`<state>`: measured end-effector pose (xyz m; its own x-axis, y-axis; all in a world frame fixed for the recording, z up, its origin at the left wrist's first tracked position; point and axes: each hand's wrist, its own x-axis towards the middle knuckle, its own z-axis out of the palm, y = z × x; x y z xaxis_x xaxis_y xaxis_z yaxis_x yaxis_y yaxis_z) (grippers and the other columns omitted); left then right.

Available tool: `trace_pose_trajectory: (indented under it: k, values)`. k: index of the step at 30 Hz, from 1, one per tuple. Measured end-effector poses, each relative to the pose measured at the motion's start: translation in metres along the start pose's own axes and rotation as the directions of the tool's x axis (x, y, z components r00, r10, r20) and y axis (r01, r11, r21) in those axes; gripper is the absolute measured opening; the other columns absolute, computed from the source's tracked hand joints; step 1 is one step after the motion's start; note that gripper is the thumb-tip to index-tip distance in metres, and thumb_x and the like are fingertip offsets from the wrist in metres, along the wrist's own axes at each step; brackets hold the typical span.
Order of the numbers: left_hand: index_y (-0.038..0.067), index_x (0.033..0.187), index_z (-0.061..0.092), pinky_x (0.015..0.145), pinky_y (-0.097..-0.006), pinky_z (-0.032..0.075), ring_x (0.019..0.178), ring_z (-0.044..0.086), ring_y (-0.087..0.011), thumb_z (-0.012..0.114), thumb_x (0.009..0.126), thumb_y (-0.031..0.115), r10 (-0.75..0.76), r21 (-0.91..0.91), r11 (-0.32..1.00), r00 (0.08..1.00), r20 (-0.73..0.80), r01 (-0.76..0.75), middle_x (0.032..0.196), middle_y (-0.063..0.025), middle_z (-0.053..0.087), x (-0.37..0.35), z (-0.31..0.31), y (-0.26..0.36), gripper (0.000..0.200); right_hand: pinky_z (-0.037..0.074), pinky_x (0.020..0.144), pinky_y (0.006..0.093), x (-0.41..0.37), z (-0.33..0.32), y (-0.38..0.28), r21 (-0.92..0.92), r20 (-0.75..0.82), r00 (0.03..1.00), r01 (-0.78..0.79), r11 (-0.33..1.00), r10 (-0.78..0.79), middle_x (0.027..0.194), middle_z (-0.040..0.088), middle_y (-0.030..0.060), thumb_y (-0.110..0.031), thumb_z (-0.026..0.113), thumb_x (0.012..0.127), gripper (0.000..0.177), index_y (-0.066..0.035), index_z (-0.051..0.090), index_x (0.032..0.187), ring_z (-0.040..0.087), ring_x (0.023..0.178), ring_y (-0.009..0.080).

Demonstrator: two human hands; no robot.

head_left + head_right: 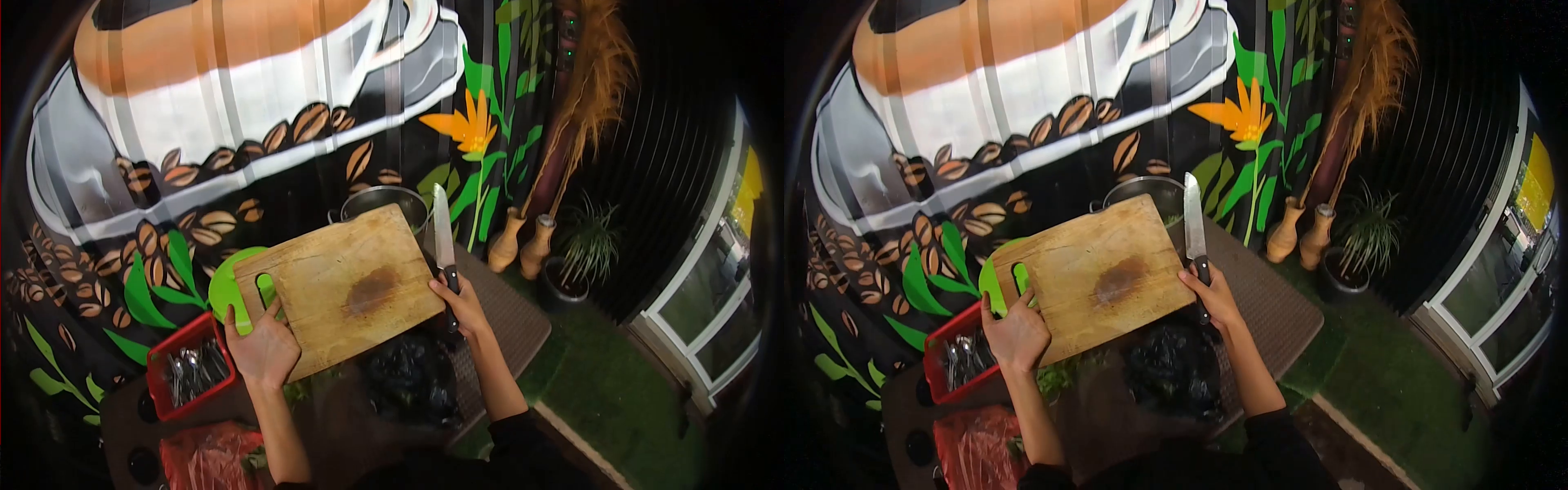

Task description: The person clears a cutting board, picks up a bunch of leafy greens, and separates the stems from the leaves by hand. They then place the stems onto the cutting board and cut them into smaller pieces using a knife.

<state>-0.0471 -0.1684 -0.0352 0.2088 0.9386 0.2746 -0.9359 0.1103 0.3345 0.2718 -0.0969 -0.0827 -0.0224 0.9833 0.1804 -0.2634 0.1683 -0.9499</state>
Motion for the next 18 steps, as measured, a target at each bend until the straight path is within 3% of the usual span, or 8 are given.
trace_pose_trajectory:
  k: [4,7,11,13,14,16,17,18]
  values:
    - [-0.005,0.127,0.04,0.105,-0.0413,0.032,0.119,0.047,-0.0338,0.049,0.083,0.056,-0.182,-0.023,0.983,0.974,-0.134,0.181,0.127,-0.0221,0.05,-0.042,-0.048,0.006,0.076,0.033,0.065,0.0209,-0.076,0.001,0.04,-0.176,-0.046,0.999,-0.03,0.984,0.022,0.076,0.041,-0.0053,-0.022,0.07,0.082,0.027,-0.008,0.048,0.081,0.038,0.072,0.0059]
    - [-0.004,0.124,0.046,0.101,-0.0415,0.037,0.116,0.05,-0.0336,0.045,0.087,0.053,-0.241,0.131,0.949,0.927,-0.287,0.287,0.125,-0.0187,0.053,-0.074,-0.103,-0.003,0.068,0.034,0.065,0.022,-0.134,0.008,0.072,-0.211,-0.158,0.987,-0.051,0.976,0.017,0.076,0.04,-0.0047,-0.022,0.069,0.083,0.028,-0.006,0.047,0.08,0.038,0.072,0.0067]
    - [0.0,0.13,0.042,0.105,-0.0425,0.032,0.121,0.046,-0.0293,0.044,0.092,0.044,-0.316,0.236,0.867,0.85,-0.422,0.439,0.13,-0.0128,0.05,-0.127,-0.122,-0.022,0.059,0.034,0.065,0.0225,-0.205,0.013,0.1,-0.229,-0.199,0.976,-0.129,0.965,0.083,0.076,0.041,-0.0043,-0.022,0.069,0.083,0.027,-0.006,0.047,0.081,0.039,0.072,0.0074]
    - [0.001,0.137,0.034,0.105,-0.0446,0.03,0.125,0.042,-0.028,0.042,0.092,0.05,-0.374,0.483,0.661,0.81,-0.452,0.574,0.136,-0.0113,0.044,-0.152,-0.144,-0.028,0.067,0.035,0.066,0.0229,-0.235,0.022,0.107,-0.297,-0.231,0.968,-0.168,0.94,0.101,0.075,0.042,-0.0036,-0.022,0.069,0.083,0.027,-0.006,0.048,0.081,0.04,0.073,0.008]
    - [0.001,0.137,0.034,0.105,-0.0446,0.03,0.125,0.042,-0.028,0.042,0.092,0.05,-0.381,0.479,0.658,0.805,-0.454,0.581,0.136,-0.0113,0.044,-0.166,-0.151,-0.028,0.067,0.035,0.066,0.0229,-0.25,0.026,0.111,-0.296,-0.237,0.966,-0.175,0.939,0.105,0.075,0.042,-0.0036,-0.022,0.069,0.083,0.027,-0.006,0.048,0.081,0.04,0.073,0.008]
    - [0.0,0.142,0.023,0.107,-0.0436,0.027,0.131,0.034,-0.0268,0.04,0.091,0.058,-0.455,0.484,0.334,0.588,-0.669,0.809,0.144,-0.01,0.035,-0.187,-0.156,-0.025,0.079,0.036,0.066,0.0232,-0.277,0.037,0.118,-0.302,-0.28,0.957,-0.17,0.938,0.083,0.074,0.041,-0.0033,-0.023,0.069,0.083,0.027,-0.006,0.047,0.08,0.04,0.072,0.008]
    - [0.0,0.145,0.014,0.106,-0.045,0.029,0.137,0.023,-0.027,0.038,0.087,0.067,-0.51,0.545,0.225,0.575,-0.64,0.807,0.148,-0.0138,0.026,-0.194,-0.151,-0.021,0.092,0.036,0.066,0.0232,-0.289,0.04,0.122,-0.3,-0.285,0.955,-0.172,0.938,0.084,0.074,0.041,-0.0033,-0.023,0.069,0.083,0.027,-0.006,0.047,0.08,0.04,0.072,0.008]
    - [0.0,0.145,0.014,0.106,-0.045,0.029,0.137,0.023,-0.027,0.038,0.087,0.067,-0.513,0.546,0.222,0.573,-0.639,0.808,0.148,-0.0138,0.026,-0.2,-0.158,-0.018,0.092,0.035,0.065,0.0226,-0.3,0.043,0.127,-0.281,-0.308,0.946,-0.193,0.94,0.102,0.074,0.041,-0.004,-0.021,0.069,0.083,0.026,-0.007,0.047,0.08,0.04,0.071,0.0074]
